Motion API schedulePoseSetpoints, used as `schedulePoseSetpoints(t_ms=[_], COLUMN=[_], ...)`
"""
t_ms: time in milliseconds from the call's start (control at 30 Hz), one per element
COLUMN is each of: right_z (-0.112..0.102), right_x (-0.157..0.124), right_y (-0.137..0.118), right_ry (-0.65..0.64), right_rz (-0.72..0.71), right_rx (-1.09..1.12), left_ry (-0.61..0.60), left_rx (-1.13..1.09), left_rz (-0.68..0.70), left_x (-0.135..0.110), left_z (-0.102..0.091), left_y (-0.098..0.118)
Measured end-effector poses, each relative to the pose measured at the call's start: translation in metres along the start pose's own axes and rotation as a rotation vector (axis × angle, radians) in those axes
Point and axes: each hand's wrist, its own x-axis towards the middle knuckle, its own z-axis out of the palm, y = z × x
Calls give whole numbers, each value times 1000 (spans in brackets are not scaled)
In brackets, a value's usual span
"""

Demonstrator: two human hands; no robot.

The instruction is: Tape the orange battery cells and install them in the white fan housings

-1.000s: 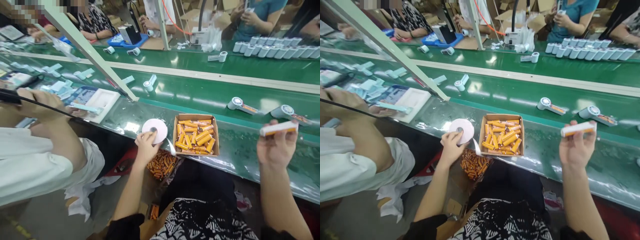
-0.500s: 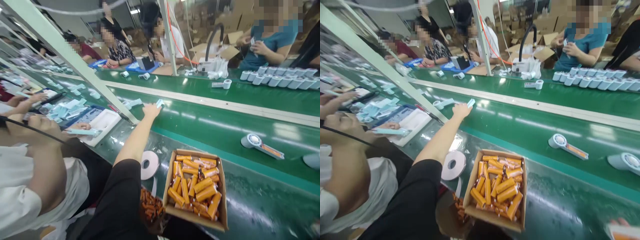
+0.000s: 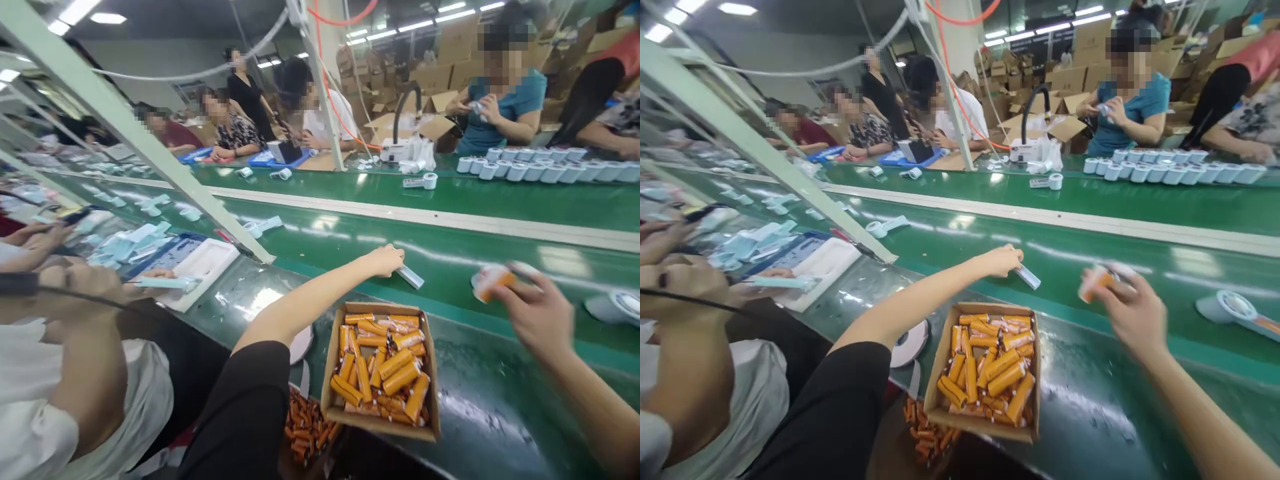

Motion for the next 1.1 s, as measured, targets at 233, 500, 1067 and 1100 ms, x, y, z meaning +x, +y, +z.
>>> schedulePoseSetpoints(t_ms=[233,500,1067,1100], right_z=[94,108,109,103], right_x=[31,26,39,38], right_y=[20,28,-25,-20], right_ry=[-393,-441,-733,-706], right_rz=[-219,-389,-467,-470], right_rx=[118,-366,-1025,-1011], left_ry=[-108,3,277,281], left_rx=[-117,-217,-289,-295], left_rz=[44,-45,-215,-229], left_x=[16,12,-12,-16], left_z=[-8,-6,-31,-31], left_y=[-3,5,39,35])
